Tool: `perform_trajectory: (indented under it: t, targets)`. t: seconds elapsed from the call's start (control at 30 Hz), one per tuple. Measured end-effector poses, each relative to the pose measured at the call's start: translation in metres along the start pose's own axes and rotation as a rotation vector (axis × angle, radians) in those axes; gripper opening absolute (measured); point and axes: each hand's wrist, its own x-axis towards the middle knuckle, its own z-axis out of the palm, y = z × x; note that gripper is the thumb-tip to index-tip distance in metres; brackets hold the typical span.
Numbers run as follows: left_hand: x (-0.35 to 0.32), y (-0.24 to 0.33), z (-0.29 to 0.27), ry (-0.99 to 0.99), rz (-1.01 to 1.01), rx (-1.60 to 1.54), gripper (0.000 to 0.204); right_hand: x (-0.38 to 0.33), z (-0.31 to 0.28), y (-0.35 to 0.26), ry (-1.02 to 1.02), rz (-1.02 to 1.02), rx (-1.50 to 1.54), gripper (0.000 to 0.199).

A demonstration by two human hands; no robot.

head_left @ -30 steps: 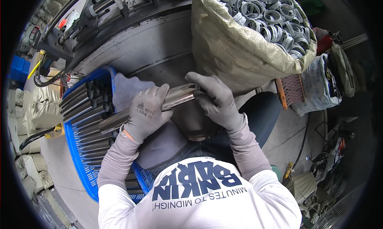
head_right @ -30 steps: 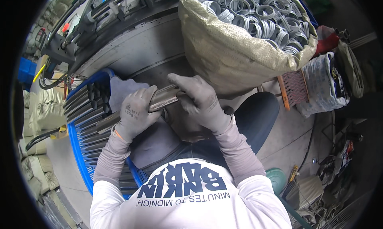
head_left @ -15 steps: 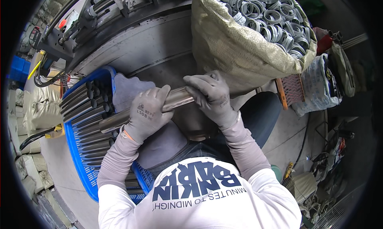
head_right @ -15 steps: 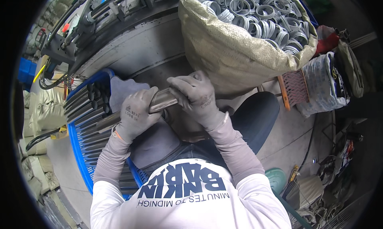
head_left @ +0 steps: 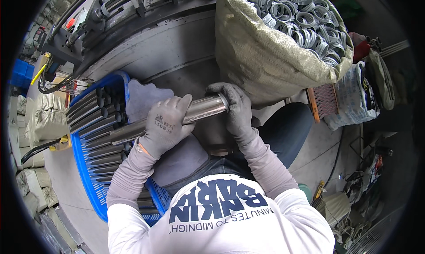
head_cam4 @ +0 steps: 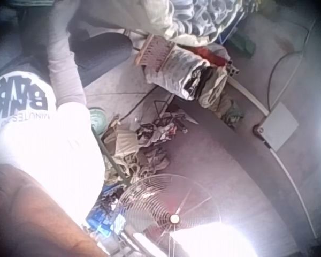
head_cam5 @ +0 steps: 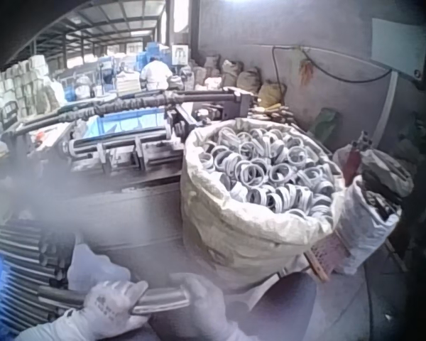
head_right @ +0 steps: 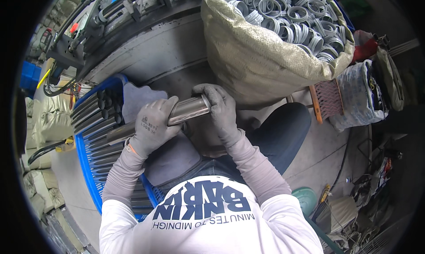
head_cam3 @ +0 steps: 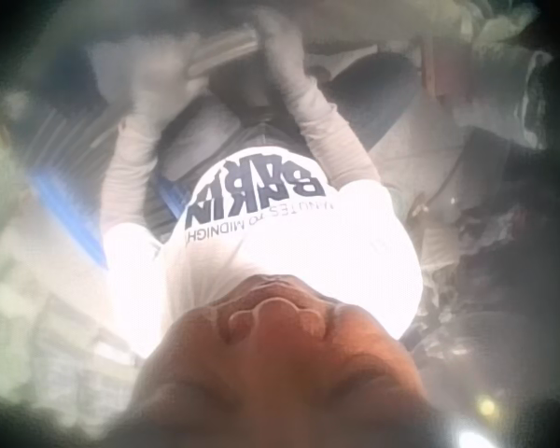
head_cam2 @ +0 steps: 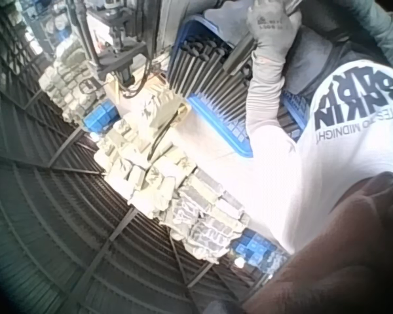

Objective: The person assembles metal pipes with circular connectors by hand, using a cleaning cloth.

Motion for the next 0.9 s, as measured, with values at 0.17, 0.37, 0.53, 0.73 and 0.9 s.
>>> perform_trajectory:
  t: [0.17,0.37,0.53,0.73,0.9]
  targets:
    - [0.004,0.001,0.001,-0.007,-0.005,-0.017,0.065,0.000,0.011,0.010,0.144,0.008,0.031,0.034]
    - [0.007,0.002,0.004,-0.087,-0.008,0.002,0.065,0.000,0.017,0.027,0.234,-0.176,-0.199,0.027]
    - [0.018,0.008,-0.001,-0.215,-0.070,0.017,0.067,0.011,0.009,0.033,0.185,0.061,-0.098,0.028]
    - [-0.042,0.030,0.007,0.260,0.168,-0.608,0.045,0.013,-0.046,0.039,0.388,0.150,0.167,0.025]
    - [-0.006,-0.010,0.009,0.576,0.101,-1.347,0.084,-0.010,-0.034,-0.010,0.088,-0.265,-0.673,0.036]
